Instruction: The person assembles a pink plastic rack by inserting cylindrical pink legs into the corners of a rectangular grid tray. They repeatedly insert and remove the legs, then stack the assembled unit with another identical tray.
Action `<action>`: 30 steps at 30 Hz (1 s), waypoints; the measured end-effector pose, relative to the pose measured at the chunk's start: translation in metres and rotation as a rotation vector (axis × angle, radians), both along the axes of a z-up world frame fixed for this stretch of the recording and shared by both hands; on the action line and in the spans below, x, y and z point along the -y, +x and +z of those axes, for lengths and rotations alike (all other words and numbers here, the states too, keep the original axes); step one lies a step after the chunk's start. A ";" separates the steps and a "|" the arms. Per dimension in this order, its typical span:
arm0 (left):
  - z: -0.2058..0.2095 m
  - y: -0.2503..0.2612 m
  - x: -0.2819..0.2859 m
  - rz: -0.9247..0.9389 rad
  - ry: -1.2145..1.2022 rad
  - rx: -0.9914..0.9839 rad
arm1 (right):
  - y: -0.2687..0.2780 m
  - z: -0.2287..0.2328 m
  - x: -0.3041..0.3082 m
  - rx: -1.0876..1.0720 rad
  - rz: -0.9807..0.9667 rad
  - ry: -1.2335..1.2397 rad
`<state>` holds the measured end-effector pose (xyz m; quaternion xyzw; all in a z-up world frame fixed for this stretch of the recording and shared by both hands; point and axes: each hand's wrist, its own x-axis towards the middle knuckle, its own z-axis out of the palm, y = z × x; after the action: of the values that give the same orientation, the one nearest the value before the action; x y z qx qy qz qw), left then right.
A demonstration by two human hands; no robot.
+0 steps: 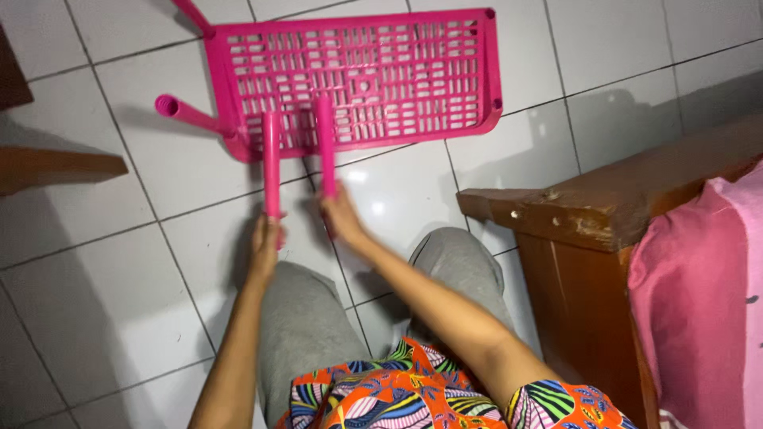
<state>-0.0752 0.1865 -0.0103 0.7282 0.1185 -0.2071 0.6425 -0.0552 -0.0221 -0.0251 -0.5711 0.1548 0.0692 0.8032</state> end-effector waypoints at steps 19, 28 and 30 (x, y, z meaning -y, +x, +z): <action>0.043 -0.064 -0.083 0.456 0.143 -0.095 | -0.011 0.113 -0.112 0.217 0.026 -0.748; -0.022 0.020 -0.111 0.193 0.851 0.121 | 0.128 0.125 -0.094 0.417 0.128 -0.884; -0.018 0.028 -0.103 0.069 1.024 0.064 | 0.141 0.125 -0.102 0.428 0.169 -0.942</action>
<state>-0.0468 0.2896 -0.0281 0.9512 0.2090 -0.0785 0.2131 0.0858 0.0794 0.1004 -0.8823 -0.0450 -0.0615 0.4645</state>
